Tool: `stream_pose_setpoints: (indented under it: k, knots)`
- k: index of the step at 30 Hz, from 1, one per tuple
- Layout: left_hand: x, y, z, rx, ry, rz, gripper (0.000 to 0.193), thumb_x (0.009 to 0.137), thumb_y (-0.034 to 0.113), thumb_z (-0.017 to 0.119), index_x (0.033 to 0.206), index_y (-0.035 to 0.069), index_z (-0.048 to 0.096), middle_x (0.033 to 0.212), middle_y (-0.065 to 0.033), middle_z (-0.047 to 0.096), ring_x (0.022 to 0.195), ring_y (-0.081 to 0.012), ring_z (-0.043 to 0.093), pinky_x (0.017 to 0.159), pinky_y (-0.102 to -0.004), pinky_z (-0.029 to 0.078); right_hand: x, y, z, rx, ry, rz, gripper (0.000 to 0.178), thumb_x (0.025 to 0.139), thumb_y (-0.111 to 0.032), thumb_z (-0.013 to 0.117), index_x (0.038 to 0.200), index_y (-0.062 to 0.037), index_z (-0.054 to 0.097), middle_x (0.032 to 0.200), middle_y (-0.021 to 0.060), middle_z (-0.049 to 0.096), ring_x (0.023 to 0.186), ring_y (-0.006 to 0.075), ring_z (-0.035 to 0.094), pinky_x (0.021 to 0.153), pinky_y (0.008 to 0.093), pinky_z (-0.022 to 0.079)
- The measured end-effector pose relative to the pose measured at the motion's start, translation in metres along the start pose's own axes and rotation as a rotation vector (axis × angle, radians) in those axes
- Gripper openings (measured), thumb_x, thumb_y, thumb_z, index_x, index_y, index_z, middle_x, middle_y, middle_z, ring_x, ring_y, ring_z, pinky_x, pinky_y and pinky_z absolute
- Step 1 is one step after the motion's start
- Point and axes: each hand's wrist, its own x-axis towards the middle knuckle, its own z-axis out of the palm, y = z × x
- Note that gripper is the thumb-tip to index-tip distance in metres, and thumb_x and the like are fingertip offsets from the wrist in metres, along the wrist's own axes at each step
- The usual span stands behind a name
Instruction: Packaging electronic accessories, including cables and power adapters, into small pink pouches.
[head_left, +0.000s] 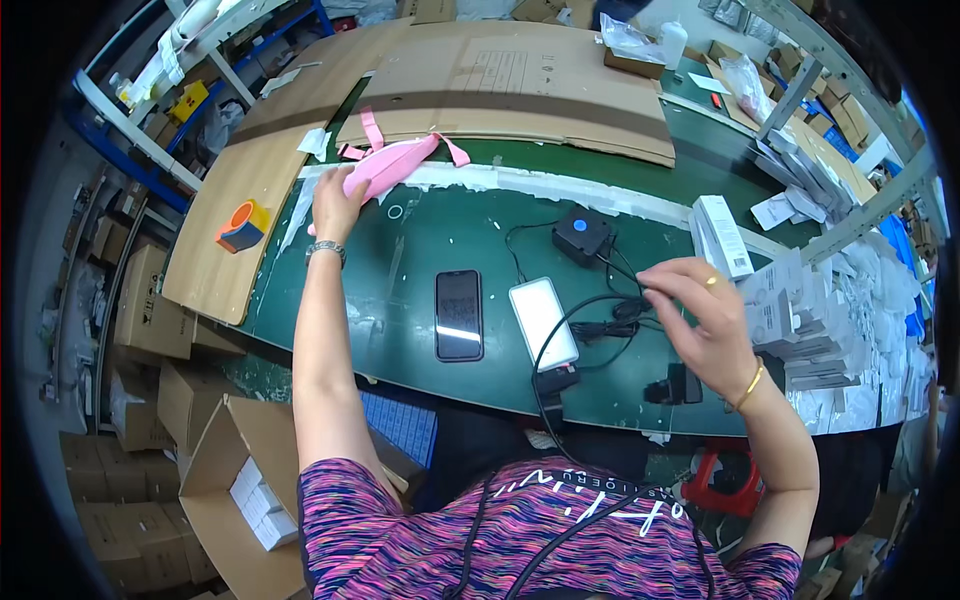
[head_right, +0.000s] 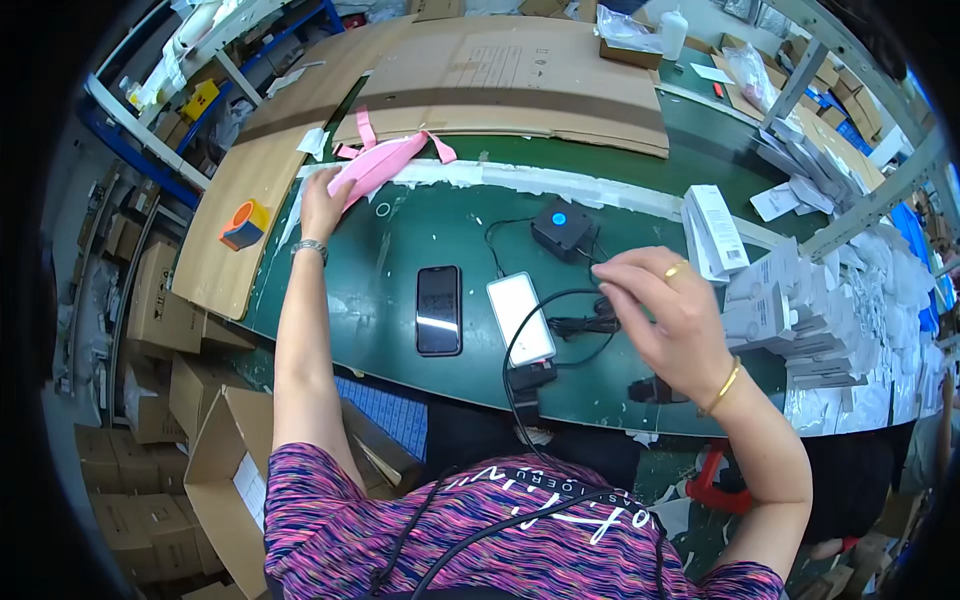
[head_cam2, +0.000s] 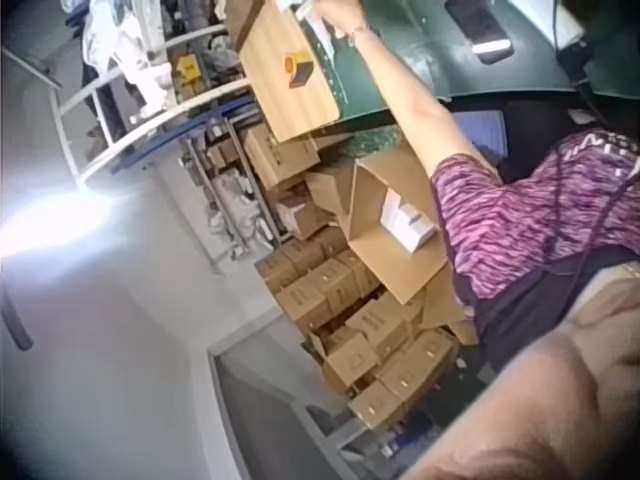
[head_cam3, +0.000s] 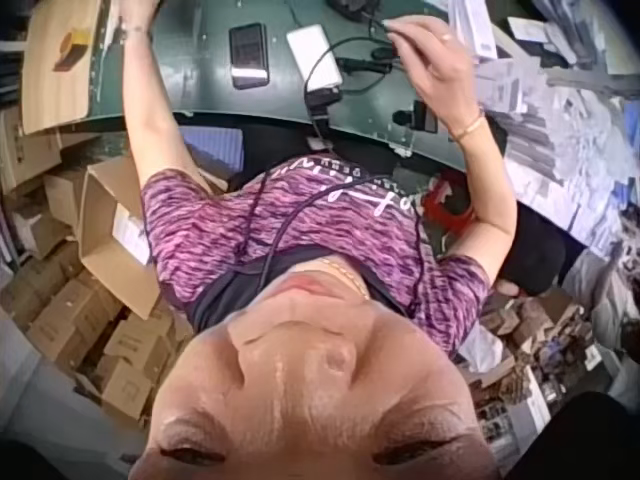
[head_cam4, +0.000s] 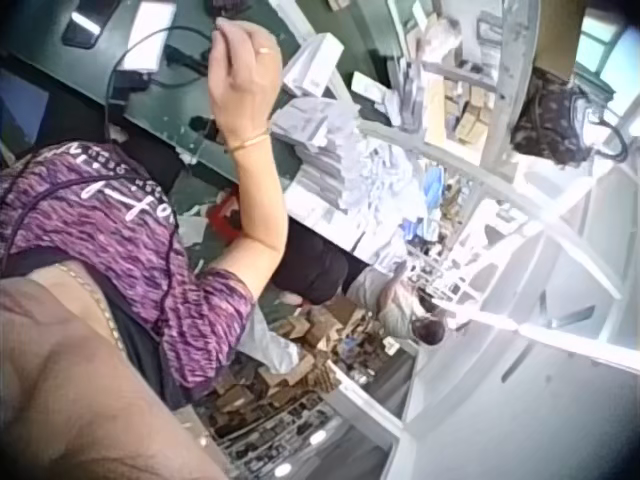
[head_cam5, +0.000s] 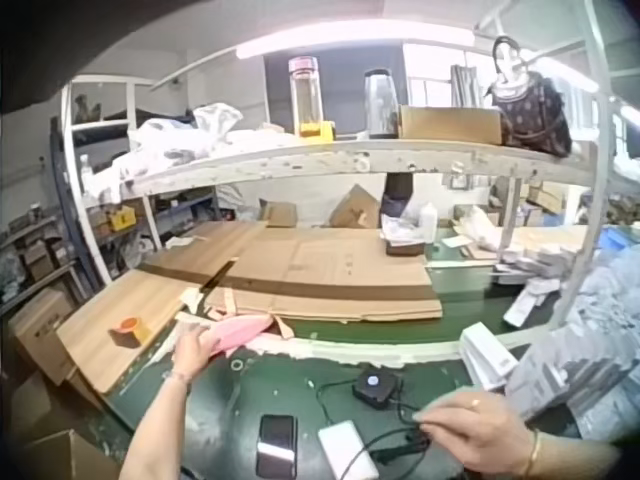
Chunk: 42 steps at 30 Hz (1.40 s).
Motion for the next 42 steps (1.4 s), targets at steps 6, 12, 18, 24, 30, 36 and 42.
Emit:
stream_pose_setpoints:
  k: [6,12,18,24,30,36,42]
  knots:
    - [0.004,-0.021,0.012,0.452,0.025,0.131,0.045,0.090,0.032,0.079,0.129,0.010,0.070,0.130,-0.0160,0.068,0.125,-0.0347,0.062,0.109,-0.0480,0.048,0.032,0.007,0.061,0.297,-0.173,0.287,0.017,0.098,-0.005,0.070,0.114,-0.0009,0.075,0.105,0.0120,0.075,0.090,0.0201,0.072,0.078,0.0315,0.057]
    - [0.026,-0.027,0.017,0.326,-0.025,0.129,0.026,0.094,0.019,0.071,0.116,0.005,0.070,0.120,-0.0159,0.071,0.112,-0.0371,0.068,0.097,-0.0468,0.053,0.073,0.041,0.119,0.673,-0.326,0.598,0.029,0.102,-0.016,0.070,0.127,0.0003,0.069,0.106,0.0102,0.075,0.088,0.0156,0.073,0.080,0.0291,0.058]
    - [-0.013,0.060,0.013,-0.092,0.287,0.456,0.015,0.092,-0.002,0.066,0.106,0.001,0.066,0.116,-0.0170,0.070,0.108,-0.0381,0.068,0.094,-0.0462,0.055,0.128,0.046,0.173,1.296,-0.191,1.261,0.058,0.103,-0.030,0.071,0.149,-0.0017,0.049,0.125,0.0195,0.067,0.111,0.0274,0.071,0.097,0.0382,0.060]
    - [-0.040,0.073,0.023,-0.153,0.283,0.642,0.021,0.088,-0.007,0.067,0.108,0.000,0.066,0.117,-0.0180,0.068,0.108,-0.0391,0.067,0.096,-0.0461,0.055,0.157,0.085,0.239,1.614,0.035,1.304,0.067,0.100,-0.014,0.073,0.155,-0.0038,0.038,0.129,0.0214,0.064,0.117,0.0311,0.069,0.104,0.0474,0.059]
    - [-0.043,0.087,0.013,-0.269,-0.051,0.600,0.026,0.089,0.012,0.075,0.112,0.001,0.069,0.117,-0.0176,0.068,0.110,-0.0381,0.066,0.098,-0.0448,0.053,0.161,0.096,0.269,1.375,0.007,1.083,0.084,0.089,0.013,0.072,0.161,-0.0055,0.031,0.122,0.0158,0.065,0.107,0.0267,0.071,0.099,0.0449,0.063]
    - [-0.010,0.144,0.012,-0.181,-0.124,0.322,0.036,0.087,0.030,0.083,0.110,0.003,0.074,0.112,-0.0161,0.068,0.105,-0.0367,0.064,0.096,-0.0427,0.052,0.181,0.079,0.259,1.235,0.047,0.819,0.093,0.083,0.015,0.076,0.161,-0.0034,0.031,0.115,0.0125,0.067,0.098,0.0204,0.070,0.091,0.0367,0.064]
    - [0.020,0.142,0.018,-0.254,-0.205,0.173,0.037,0.084,0.031,0.087,0.106,0.002,0.079,0.104,-0.0148,0.069,0.099,-0.0288,0.067,0.090,-0.0398,0.055,0.186,0.084,0.271,1.031,0.105,0.571,0.083,0.082,0.009,0.082,0.154,-0.0010,0.044,0.109,0.0111,0.070,0.095,0.0171,0.070,0.081,0.0303,0.062]
